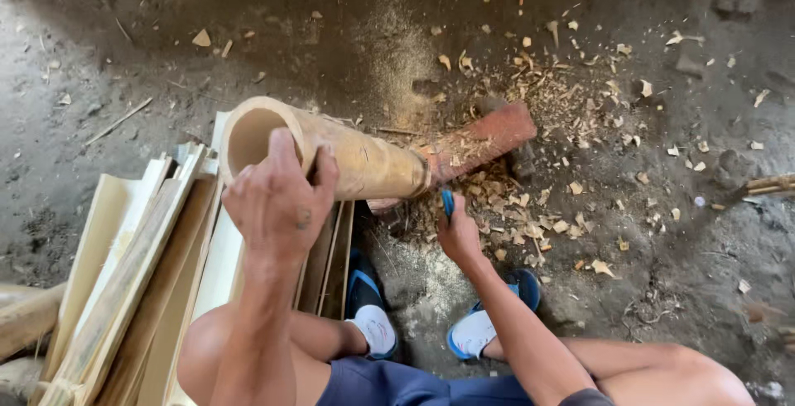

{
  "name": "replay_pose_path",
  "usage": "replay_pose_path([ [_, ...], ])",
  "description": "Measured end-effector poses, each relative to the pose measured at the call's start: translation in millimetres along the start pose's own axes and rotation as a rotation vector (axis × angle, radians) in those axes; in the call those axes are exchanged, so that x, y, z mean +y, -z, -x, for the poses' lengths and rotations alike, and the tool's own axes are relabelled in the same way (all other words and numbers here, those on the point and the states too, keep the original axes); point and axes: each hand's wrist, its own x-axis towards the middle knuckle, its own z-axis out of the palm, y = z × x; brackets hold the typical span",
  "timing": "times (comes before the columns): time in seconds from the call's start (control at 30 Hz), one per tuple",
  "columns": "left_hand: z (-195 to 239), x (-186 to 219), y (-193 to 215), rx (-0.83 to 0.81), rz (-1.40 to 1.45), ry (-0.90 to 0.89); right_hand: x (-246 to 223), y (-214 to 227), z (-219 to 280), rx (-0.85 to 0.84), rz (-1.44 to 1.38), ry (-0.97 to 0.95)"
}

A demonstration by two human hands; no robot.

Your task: The person sits on the ground and uses a hand saw to cut a hollow bamboo tube into smaller sections. The person repeatedly saws through the bamboo, rotates the piece, and stacks the cut sections nearby.

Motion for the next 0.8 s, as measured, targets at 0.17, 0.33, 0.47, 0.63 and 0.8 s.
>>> replay_pose_path([
  [0.17, 2.7, 10.1, 2.0, -0.027, -0.025, -0.023, -110.2, 29.5, 30.5, -0.162, -0.153, -0.004],
  [0.33, 3.6, 2.1, 1.3, -0.036, -0.023, -0.024, -44.4, -1.5, 7.5, -0.147, -0.003, -0.206],
  [0.47, -10.9, 5.2, -4.3, -0.015, 0.009, -0.006, -20.6, 8.9, -12.2, -0.07, 0.153, -0.027],
  [0.63, -12.8, 19.3, -10.4, 0.014, -0.034, -0.058, -71.3, 63.0, -11.8, 0.043, -0.25, 0.037],
  [0.8, -29.1, 27.6, -16.9, -0.084, 0.095, -0.043, -22.0, 18.6, -23.6, -0.055, -0.097, 0.012],
])
